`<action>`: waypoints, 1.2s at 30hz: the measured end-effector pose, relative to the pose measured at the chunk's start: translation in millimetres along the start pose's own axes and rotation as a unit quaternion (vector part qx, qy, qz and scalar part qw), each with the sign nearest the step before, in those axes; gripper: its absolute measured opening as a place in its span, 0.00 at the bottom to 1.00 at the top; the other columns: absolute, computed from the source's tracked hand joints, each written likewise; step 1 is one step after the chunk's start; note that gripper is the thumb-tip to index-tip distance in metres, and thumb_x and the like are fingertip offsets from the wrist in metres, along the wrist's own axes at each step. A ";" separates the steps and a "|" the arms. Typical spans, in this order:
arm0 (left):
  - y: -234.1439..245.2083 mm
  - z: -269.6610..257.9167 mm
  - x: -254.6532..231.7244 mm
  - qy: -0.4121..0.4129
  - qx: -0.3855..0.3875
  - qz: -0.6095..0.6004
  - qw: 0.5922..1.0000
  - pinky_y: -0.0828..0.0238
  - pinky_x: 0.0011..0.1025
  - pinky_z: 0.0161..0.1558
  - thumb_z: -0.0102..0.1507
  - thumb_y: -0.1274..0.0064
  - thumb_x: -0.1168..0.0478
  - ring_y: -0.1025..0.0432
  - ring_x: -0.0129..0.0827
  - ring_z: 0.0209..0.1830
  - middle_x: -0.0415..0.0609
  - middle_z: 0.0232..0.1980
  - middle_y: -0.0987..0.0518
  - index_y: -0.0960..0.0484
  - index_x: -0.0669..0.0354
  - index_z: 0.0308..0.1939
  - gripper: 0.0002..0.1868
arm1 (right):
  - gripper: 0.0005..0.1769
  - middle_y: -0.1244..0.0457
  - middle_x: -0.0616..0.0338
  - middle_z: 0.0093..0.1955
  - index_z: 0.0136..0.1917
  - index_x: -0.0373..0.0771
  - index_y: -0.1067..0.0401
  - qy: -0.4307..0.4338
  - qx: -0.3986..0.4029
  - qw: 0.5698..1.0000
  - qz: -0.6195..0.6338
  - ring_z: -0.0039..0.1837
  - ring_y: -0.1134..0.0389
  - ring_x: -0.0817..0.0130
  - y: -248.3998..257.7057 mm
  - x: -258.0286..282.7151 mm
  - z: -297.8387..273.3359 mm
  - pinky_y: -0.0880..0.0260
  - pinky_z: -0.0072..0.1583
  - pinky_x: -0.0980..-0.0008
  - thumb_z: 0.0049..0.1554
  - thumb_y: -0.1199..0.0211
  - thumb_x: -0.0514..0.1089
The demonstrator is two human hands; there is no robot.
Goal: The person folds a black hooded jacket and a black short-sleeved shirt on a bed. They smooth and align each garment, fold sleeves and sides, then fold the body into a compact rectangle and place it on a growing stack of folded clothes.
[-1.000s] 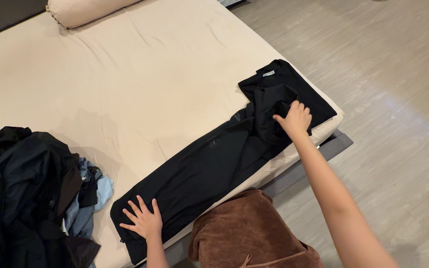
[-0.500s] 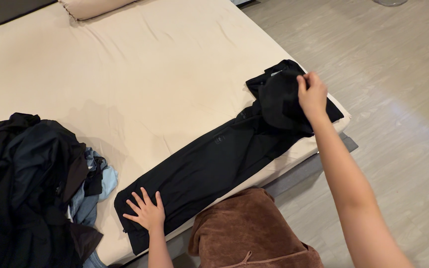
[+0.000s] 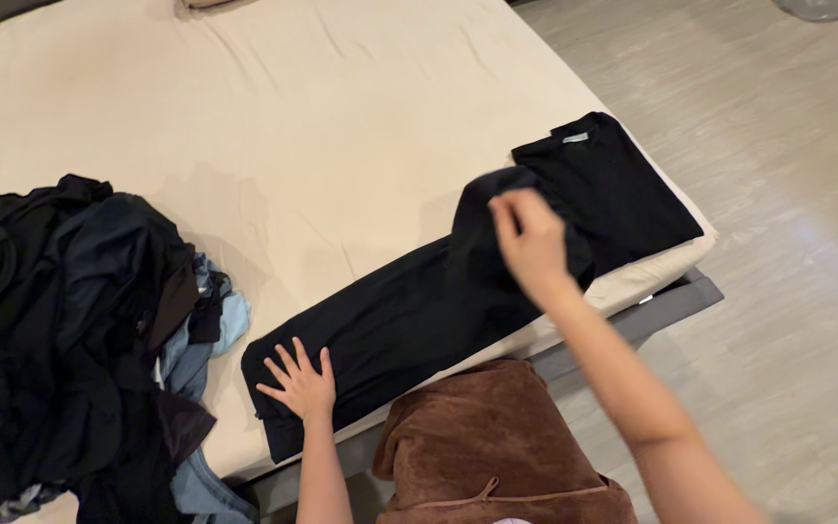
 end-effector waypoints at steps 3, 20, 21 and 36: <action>-5.3 1.1 4.0 0.006 0.008 0.001 1.000 0.79 0.75 0.73 0.68 0.67 0.31 0.57 0.58 0.84 0.52 0.84 0.46 0.39 0.40 0.79 0.39 | 0.04 0.33 0.47 0.45 0.48 0.32 0.28 -0.041 0.031 0.998 0.046 0.47 0.28 0.51 -37.8 20.6 -38.4 0.28 0.48 0.64 0.62 0.35 0.35; 60.2 -35.4 -147.4 -0.006 0.164 -0.602 0.781 0.29 0.34 0.57 0.56 0.35 0.67 0.25 0.36 0.55 0.56 0.57 0.21 0.33 0.60 0.68 0.37 | 0.06 0.31 0.52 0.46 0.50 0.36 0.28 -0.068 0.128 0.986 0.082 0.42 0.29 0.53 -171.1 30.6 -181.7 0.29 0.41 0.65 0.61 0.35 0.39; 46.8 -32.5 -147.0 0.019 0.175 -0.602 0.779 0.25 0.33 0.54 0.59 0.37 0.67 0.22 0.34 0.50 0.54 0.51 0.18 0.27 0.60 0.65 0.30 | 0.07 0.31 0.52 0.46 0.50 0.35 0.27 -0.081 0.155 0.980 0.092 0.41 0.29 0.53 -176.1 29.3 -184.1 0.29 0.41 0.65 0.60 0.35 0.39; 154.5 17.2 -171.9 -0.024 -0.109 -0.336 0.935 0.51 0.53 0.74 0.69 0.48 0.54 0.45 0.57 0.77 0.59 0.77 0.38 0.32 0.59 0.71 0.28 | 0.28 0.44 0.48 0.79 0.75 0.44 0.33 0.051 0.173 0.969 -0.167 0.80 0.48 0.45 -129.4 -79.1 -85.9 0.51 0.74 0.38 0.64 0.39 0.53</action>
Point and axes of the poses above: each hand's wrist, its own z-axis towards the middle knuckle, its own y-axis out of the back of the hand, x = y × z, the point moved 10 cm from there along z, towards the middle knuckle
